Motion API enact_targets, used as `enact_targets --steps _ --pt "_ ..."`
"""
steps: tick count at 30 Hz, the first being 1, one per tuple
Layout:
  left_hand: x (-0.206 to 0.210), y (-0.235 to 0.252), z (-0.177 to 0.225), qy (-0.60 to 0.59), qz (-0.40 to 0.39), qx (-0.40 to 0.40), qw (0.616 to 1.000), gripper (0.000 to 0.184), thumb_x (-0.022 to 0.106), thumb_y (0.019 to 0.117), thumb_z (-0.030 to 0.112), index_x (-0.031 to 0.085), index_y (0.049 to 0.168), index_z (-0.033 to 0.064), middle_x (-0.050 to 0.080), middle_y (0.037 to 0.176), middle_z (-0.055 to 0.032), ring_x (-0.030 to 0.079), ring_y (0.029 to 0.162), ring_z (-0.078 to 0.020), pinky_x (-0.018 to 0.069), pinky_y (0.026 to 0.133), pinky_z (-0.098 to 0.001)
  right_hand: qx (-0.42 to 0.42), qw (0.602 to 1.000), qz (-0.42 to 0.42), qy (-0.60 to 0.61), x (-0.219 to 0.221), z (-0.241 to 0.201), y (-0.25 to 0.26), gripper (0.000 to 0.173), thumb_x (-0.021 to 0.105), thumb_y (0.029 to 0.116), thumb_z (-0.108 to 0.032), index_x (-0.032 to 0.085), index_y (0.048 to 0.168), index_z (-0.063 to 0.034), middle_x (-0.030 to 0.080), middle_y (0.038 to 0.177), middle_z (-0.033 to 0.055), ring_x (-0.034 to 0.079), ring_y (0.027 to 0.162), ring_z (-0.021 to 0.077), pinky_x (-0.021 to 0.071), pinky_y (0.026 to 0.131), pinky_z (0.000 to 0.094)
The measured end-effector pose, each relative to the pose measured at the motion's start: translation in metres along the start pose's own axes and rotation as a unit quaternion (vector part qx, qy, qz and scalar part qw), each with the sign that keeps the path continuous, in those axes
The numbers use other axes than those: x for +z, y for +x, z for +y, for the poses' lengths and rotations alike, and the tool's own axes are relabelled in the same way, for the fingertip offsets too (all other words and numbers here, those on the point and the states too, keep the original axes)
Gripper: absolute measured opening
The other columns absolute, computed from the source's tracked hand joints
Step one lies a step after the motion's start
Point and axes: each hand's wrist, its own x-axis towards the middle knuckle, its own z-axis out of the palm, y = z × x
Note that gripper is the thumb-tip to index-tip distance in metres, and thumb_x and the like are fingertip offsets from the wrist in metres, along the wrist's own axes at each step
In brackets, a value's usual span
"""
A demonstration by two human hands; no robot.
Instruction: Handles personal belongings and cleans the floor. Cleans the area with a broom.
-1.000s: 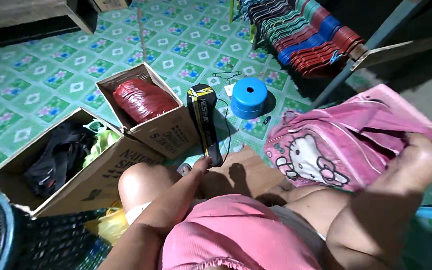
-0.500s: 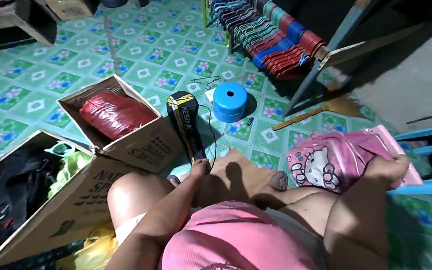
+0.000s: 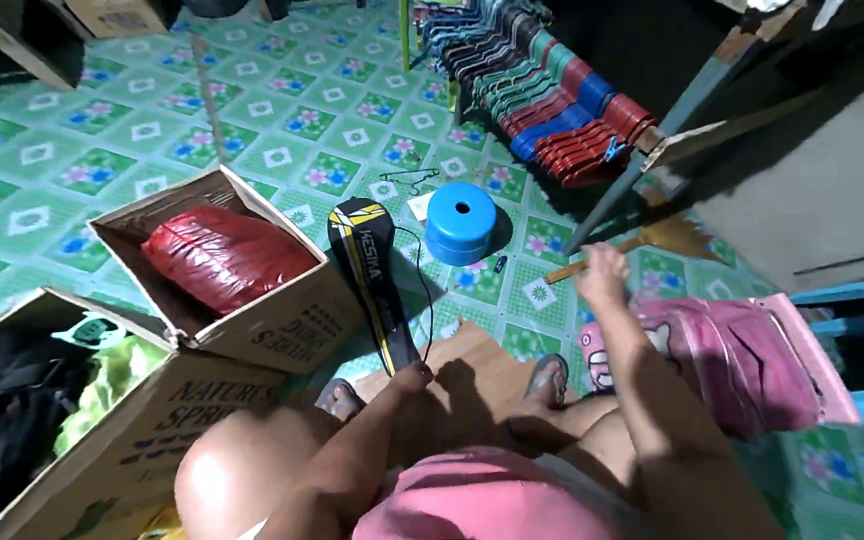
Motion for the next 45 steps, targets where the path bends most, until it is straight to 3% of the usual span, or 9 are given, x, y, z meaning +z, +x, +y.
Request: enact_targets --steps 3,7,17,24,33,38,40,42,45 --pt "-0.002 0.009 -0.006 -0.039 0.010 0.002 0.999 0.045 0.054 0.1045 0.041 0.063 0.134 0.0086 0.066 0.131 -0.0191 0.061 0.125 -0.0363 0.0453 0.107 -0.0608 -0.057 0.971 -0.231 -0.012 0.062 -0.049 0.046 0.048 0.079 0.0873 -0.017 0.067 0.134 -0.0169 0.055 0.146 0.0183 0.043 0.140 0.0456 0.0387 0.107 0.0720" --pt "0.000 0.014 -0.013 -0.085 -0.018 -0.016 0.996 0.044 0.052 0.1061 0.039 0.061 0.136 0.0083 0.066 0.131 -0.0199 0.062 0.124 -0.0363 0.0456 0.107 -0.0593 -0.112 0.920 -0.375 0.004 0.143 -0.117 0.103 0.045 0.072 0.0930 -0.015 0.063 0.136 -0.0055 0.062 0.138 0.0212 0.055 0.133 0.0399 0.0433 0.111 0.0616" --pt "0.002 0.033 -0.054 -0.163 0.025 -0.073 0.984 0.044 0.051 0.1064 0.039 0.065 0.134 0.0079 0.065 0.135 -0.0166 0.059 0.129 -0.0323 0.0434 0.113 -0.0543 -0.086 0.942 -0.318 -0.061 0.261 -0.199 0.196 0.113 0.089 0.0765 -0.037 0.021 0.166 -0.0220 0.023 0.169 0.0201 0.020 0.156 0.0413 0.0233 0.121 0.0656" --pt "0.000 0.035 -0.056 -0.098 0.054 0.001 0.994 0.038 0.050 0.1077 0.026 0.066 0.130 0.0011 0.066 0.133 -0.0199 0.060 0.129 -0.0332 0.0427 0.114 -0.0492 -0.134 0.944 -0.293 -0.076 0.274 -0.198 0.205 0.132 0.098 0.0590 -0.046 0.020 0.165 -0.0329 0.040 0.157 0.0243 0.037 0.146 0.0450 0.0247 0.116 0.0715" --pt "0.016 0.071 -0.089 -0.250 0.193 -0.178 0.932 0.038 0.064 0.0995 0.033 0.069 0.128 0.0078 0.067 0.129 -0.0182 0.062 0.124 -0.0355 0.0467 0.108 -0.0570 -0.211 0.859 -0.458 -0.091 0.162 -0.113 0.022 0.102 0.075 0.0867 -0.057 0.017 0.166 -0.0314 0.051 0.152 0.0189 0.044 0.143 0.0388 0.0250 0.119 0.0667" --pt "0.013 0.069 -0.087 -0.212 0.186 -0.230 0.932 0.036 0.065 0.0994 0.033 0.070 0.126 0.0088 0.066 0.129 -0.0214 0.059 0.126 -0.0407 0.0461 0.107 -0.0591 -0.279 0.871 -0.399 -0.063 0.176 -0.036 -0.100 0.079 0.075 0.0887 -0.023 0.041 0.159 -0.0338 0.071 0.125 0.0185 0.063 0.123 0.0376 0.0415 0.110 0.0600" --pt "0.009 0.069 -0.082 -0.199 0.187 -0.235 0.933 0.036 0.064 0.1003 0.033 0.071 0.126 0.0086 0.067 0.129 -0.0209 0.059 0.126 -0.0395 0.0457 0.108 -0.0577 -0.280 0.778 -0.556 -0.085 0.165 -0.046 -0.093 0.077 0.067 0.0974 -0.031 0.029 0.164 -0.0298 0.065 0.132 0.0219 0.056 0.131 0.0408 0.0315 0.117 0.0618" --pt "0.009 0.077 -0.078 -0.200 0.185 -0.239 0.932 0.035 0.063 0.1014 0.033 0.070 0.126 0.0089 0.065 0.133 -0.0210 0.056 0.130 -0.0404 0.0437 0.110 -0.0587 -0.281 0.715 -0.637 -0.067 0.168 -0.061 -0.068 0.054 0.063 0.1021 -0.031 0.050 0.152 -0.0163 0.066 0.129 0.0254 0.058 0.127 0.0461 0.0383 0.110 0.0682" --pt "0.003 0.091 -0.069 -0.206 0.207 -0.250 0.923 0.041 0.070 0.0968 0.034 0.068 0.129 0.0087 0.058 0.139 -0.0271 0.052 0.132 -0.0447 0.0439 0.109 -0.0596 -0.161 0.817 -0.553 0.005 0.174 -0.068 -0.005 0.033 0.057 0.1031 -0.034 0.073 0.122 -0.0121 0.072 0.120 0.0139 0.067 0.117 0.0323 0.0511 0.102 0.0586"
